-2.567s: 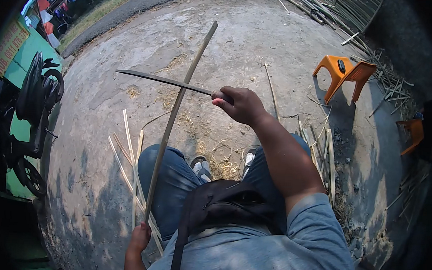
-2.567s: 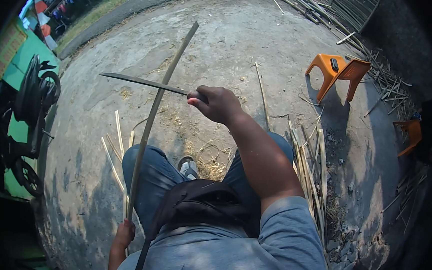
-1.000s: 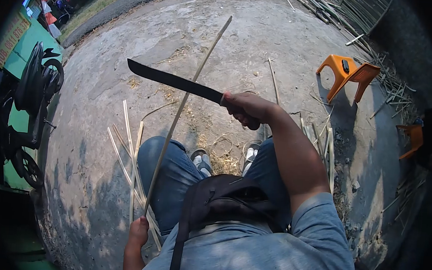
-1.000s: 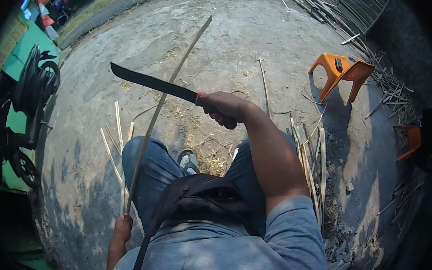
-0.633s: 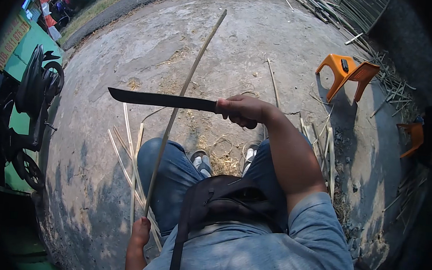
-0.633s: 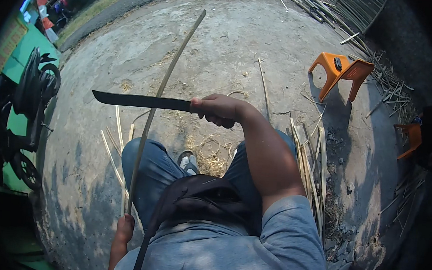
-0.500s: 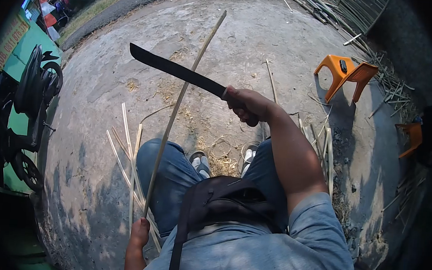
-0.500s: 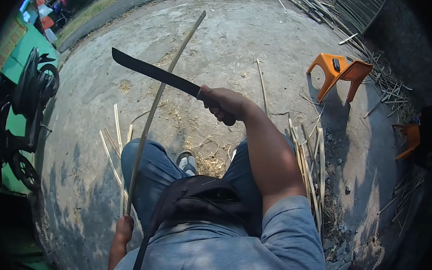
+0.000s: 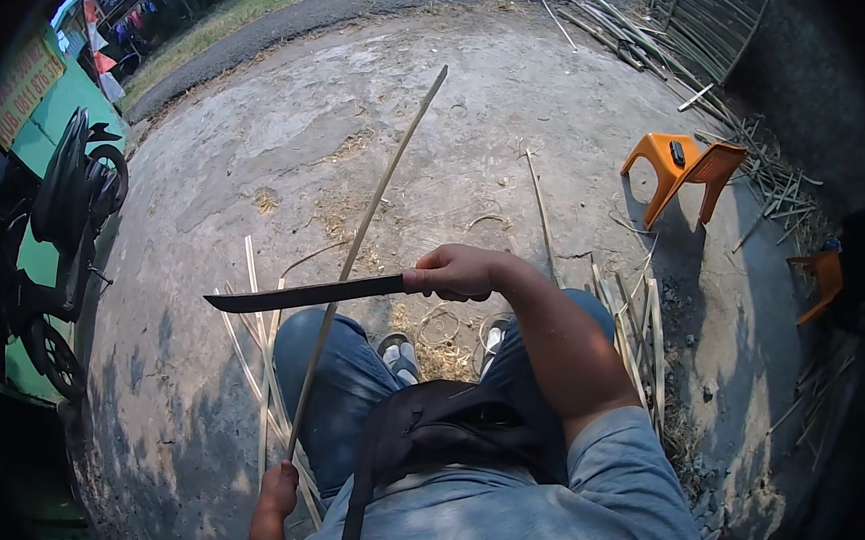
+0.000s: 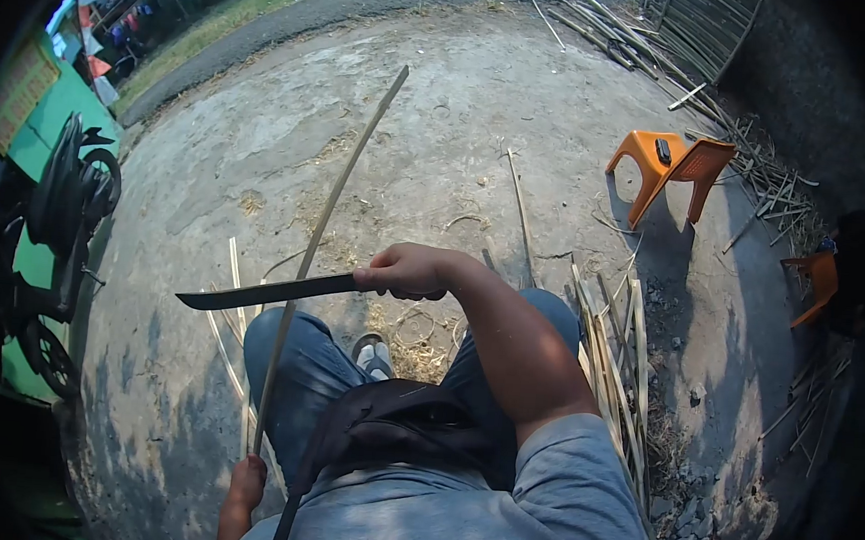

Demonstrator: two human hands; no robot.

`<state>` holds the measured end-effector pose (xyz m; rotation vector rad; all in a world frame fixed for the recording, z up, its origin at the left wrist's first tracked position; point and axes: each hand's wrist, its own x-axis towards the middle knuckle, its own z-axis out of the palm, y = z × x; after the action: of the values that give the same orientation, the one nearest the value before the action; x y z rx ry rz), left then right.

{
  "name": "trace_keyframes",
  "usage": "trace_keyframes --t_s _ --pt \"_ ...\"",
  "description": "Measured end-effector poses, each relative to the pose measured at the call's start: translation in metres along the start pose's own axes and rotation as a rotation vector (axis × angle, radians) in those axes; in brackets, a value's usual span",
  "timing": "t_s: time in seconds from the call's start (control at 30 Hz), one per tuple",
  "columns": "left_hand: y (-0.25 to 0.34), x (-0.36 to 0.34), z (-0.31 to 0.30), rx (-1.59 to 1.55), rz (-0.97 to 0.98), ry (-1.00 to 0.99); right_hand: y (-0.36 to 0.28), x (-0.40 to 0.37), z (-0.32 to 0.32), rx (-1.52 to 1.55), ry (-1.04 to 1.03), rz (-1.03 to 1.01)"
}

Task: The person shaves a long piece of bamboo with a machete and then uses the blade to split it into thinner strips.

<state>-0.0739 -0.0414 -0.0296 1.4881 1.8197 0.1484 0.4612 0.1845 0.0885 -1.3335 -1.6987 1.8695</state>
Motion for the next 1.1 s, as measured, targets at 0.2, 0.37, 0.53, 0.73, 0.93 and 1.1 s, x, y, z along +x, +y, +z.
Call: trace_keyframes --t_s 0.2,0.37,0.53,0.73,0.93,1.1 --pt "-0.001 0.002 0.002 -0.093 0.027 -0.015 0.021 -0.007 -0.028 0.089 0.255 -0.063" --pt "-0.006 0.003 0.001 -0.13 0.022 -0.041 0.031 0.004 -0.026 -0.299 0.623 -0.304" --pt "0.006 -0.004 -0.006 -0.089 0.027 -0.027 0.006 -0.002 -0.004 -0.584 0.557 -0.289" --pt "0.0 -0.003 -0.005 -0.069 0.048 0.056 -0.007 0.0 0.007 -0.872 0.546 -0.203" --pt "0.006 0.0 -0.006 -0.014 0.076 0.038 0.012 0.002 -0.01 -0.748 0.74 -0.24" --pt "0.006 -0.002 -0.006 -0.001 0.043 0.056 0.006 -0.008 -0.005 -0.806 0.683 -0.226"
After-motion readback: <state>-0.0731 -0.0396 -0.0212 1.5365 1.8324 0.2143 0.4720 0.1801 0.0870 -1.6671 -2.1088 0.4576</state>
